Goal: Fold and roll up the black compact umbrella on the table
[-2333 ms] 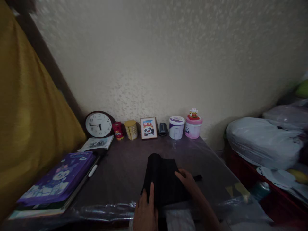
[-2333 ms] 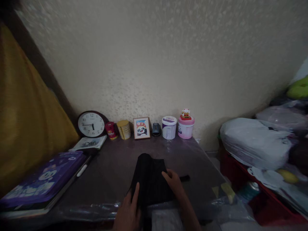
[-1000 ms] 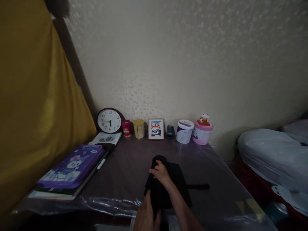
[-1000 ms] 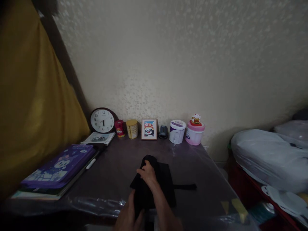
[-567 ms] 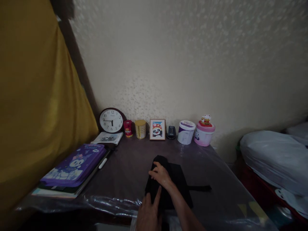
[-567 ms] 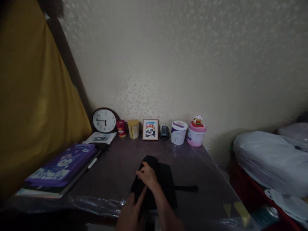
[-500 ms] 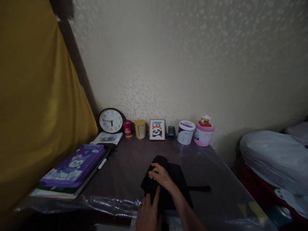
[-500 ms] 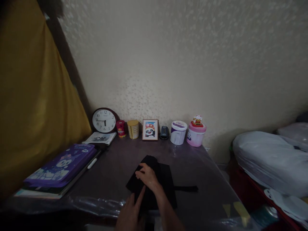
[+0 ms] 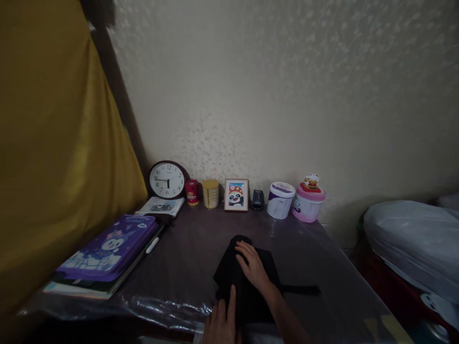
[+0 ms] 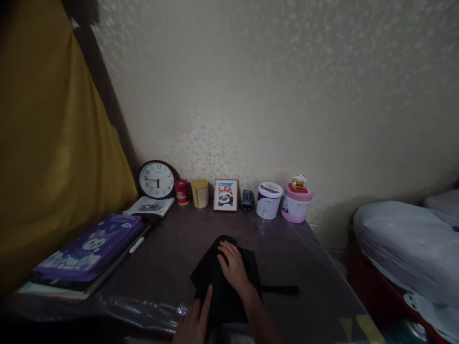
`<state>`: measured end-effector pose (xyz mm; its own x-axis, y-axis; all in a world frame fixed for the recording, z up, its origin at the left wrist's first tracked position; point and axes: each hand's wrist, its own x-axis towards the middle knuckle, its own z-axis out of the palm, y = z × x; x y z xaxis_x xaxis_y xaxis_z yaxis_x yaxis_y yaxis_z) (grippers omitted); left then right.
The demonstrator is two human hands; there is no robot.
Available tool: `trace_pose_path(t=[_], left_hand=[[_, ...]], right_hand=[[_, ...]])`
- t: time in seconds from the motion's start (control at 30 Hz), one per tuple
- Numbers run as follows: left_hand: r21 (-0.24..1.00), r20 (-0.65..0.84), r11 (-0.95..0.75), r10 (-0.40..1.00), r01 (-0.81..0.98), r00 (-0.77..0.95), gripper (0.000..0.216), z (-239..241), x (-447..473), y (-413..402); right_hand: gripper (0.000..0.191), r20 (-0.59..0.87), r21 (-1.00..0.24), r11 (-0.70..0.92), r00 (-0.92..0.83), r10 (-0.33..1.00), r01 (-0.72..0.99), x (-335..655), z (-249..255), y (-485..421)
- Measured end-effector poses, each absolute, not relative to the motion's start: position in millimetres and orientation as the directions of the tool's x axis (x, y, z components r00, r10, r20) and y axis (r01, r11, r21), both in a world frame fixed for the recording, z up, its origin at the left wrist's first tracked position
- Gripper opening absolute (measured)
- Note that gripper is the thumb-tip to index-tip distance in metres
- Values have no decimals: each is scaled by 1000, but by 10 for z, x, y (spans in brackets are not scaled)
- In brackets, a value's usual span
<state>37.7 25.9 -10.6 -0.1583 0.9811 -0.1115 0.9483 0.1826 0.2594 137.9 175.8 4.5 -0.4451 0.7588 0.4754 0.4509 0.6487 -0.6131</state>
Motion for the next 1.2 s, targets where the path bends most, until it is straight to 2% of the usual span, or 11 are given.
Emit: trace_pose_path(t=[0.2, 0.3, 0.43, 0.63, 0.8, 0.9, 1.07, 1.2], left_hand=[[309, -85, 169, 985, 936, -150, 81, -189, 340, 257], [327, -37, 154, 988, 932, -150, 79, -228, 335, 239], [338, 10, 138, 989, 931, -150, 76, -244, 340, 220], [318, 50, 140, 985, 938, -164, 72, -268, 346, 183], [331, 89, 146, 979, 932, -185, 64, -326, 337, 168], [415, 77, 130, 981, 901, -177, 56, -325, 273, 151], [666, 58, 6, 997, 746, -60, 56, -284, 8, 91], [825, 134, -37, 982, 564, -132, 38, -115, -163, 136]], right_hand=[[33, 362, -554, 550, -414, 835, 625, 1258, 49, 2233], [35, 398, -515, 534, -365, 842, 671, 1230, 112, 2231], [33, 452, -482, 629, -442, 775, 610, 1196, 198, 1949], [32, 353, -505, 709, -632, 690, 492, 1139, 315, 1439], [33, 317, -460, 756, -709, 630, 466, 1158, 340, 1119], [32, 305, -463, 748, -706, 639, 476, 1173, 329, 992], [31, 319, -468, 742, -691, 649, 481, 1179, 295, 924], [28, 337, -410, 787, -725, 601, 462, 1167, 173, 891]])
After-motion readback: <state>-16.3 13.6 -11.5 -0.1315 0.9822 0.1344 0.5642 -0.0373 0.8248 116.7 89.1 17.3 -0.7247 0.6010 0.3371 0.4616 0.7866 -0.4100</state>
